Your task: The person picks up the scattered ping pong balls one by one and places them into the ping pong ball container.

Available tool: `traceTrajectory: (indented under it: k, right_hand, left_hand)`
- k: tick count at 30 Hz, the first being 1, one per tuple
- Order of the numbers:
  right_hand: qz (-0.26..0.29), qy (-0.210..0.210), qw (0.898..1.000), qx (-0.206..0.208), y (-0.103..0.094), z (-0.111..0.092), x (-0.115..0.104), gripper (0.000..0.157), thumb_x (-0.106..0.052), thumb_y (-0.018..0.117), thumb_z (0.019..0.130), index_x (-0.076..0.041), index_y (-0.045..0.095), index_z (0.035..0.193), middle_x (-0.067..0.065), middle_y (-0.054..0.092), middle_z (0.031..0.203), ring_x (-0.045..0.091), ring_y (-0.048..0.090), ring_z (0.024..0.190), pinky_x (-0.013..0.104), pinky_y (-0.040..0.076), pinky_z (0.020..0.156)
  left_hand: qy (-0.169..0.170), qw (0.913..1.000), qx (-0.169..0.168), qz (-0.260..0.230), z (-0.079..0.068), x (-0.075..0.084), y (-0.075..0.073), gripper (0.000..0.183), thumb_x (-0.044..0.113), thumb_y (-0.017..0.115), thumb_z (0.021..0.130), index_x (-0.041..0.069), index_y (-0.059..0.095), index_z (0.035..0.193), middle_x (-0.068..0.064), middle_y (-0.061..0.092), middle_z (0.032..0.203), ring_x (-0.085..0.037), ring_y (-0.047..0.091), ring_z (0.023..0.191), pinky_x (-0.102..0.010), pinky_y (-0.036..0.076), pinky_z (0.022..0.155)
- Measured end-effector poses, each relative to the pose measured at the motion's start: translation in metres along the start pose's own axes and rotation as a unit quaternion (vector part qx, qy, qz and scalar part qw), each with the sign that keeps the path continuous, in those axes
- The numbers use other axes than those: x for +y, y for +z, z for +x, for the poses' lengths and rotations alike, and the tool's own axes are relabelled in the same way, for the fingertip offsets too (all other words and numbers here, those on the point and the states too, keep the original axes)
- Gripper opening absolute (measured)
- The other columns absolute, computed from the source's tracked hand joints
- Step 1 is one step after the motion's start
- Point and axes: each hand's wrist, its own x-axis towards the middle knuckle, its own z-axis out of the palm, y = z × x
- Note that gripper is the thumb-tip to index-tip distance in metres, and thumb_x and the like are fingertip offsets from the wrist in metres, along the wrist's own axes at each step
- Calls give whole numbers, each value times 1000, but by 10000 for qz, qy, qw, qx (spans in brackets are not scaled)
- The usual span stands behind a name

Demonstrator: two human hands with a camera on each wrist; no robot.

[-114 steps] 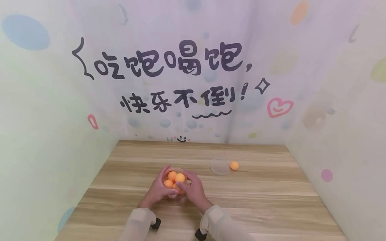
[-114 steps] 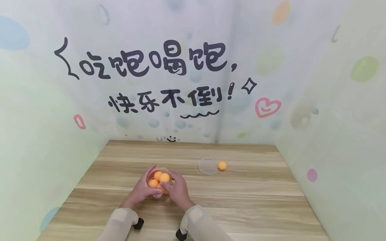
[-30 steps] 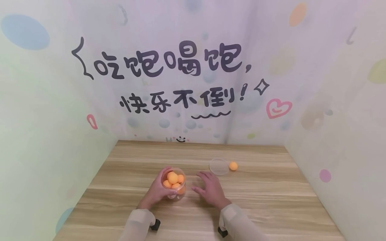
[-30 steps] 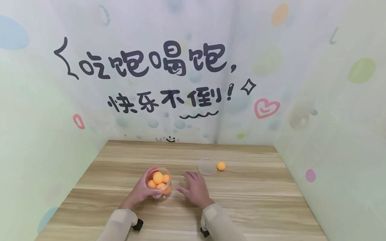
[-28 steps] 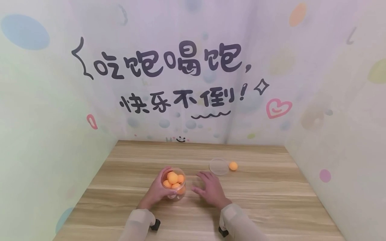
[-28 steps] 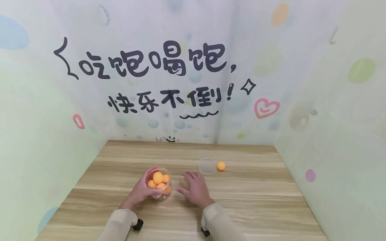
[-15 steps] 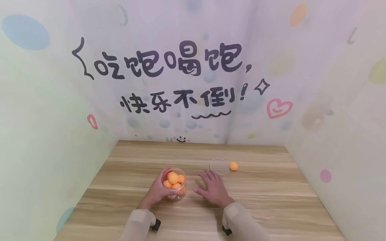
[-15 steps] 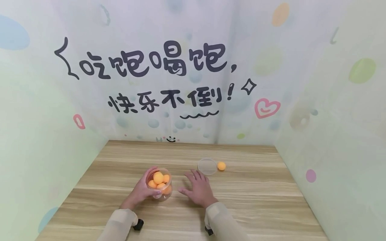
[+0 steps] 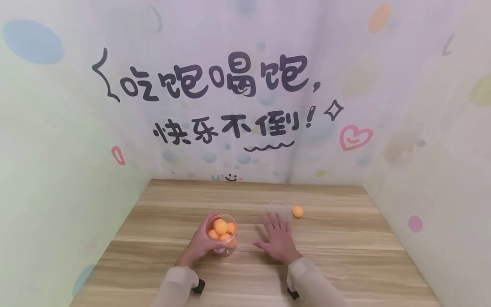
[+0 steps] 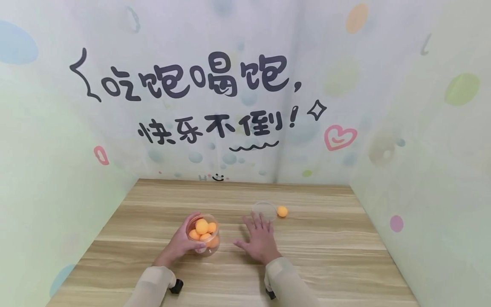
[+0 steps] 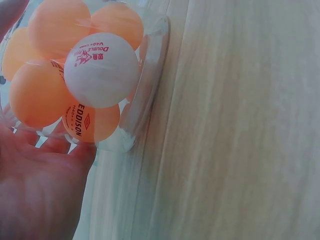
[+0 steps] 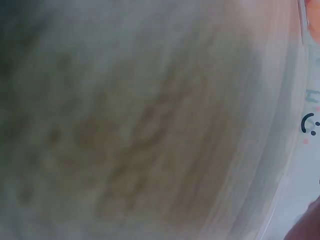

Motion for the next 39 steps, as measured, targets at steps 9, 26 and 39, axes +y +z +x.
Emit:
traceTrajectory:
  k: [9, 26, 39]
  right_hand:
    - [-481, 590, 9964, 373, -5, 0, 6, 85, -65, 65, 80, -17, 43, 147, 17, 27, 156, 44, 14, 143, 70, 11, 108]
    - [-664, 1170, 9906, 245, -11, 3, 22, 88, -69, 63, 79, -16, 42, 146, 20, 24, 156, 47, 9, 142, 72, 9, 106]
    - [-758, 1501, 9855, 225, -14, 3, 41, 91, -69, 64, 78, -12, 42, 146, 19, 23, 157, 51, 10, 141, 75, 10, 103]
  left_hand:
    - [-20, 10000, 3, 75, -1, 1, 0, 102, 9, 89, 68, 11, 30, 150, -3, 40, 148, -25, 43, 129, -47, 33, 110]
    - [-75, 9999, 61, 73, -1, 0, 0, 99, 8, 89, 67, 19, 34, 148, -1, 41, 148, -24, 43, 129, -44, 36, 108]
    - [-53, 10000, -5, 12, -1, -1, 0, 98, 9, 89, 67, 21, 33, 147, -1, 40, 149, -24, 43, 129, -46, 33, 110]
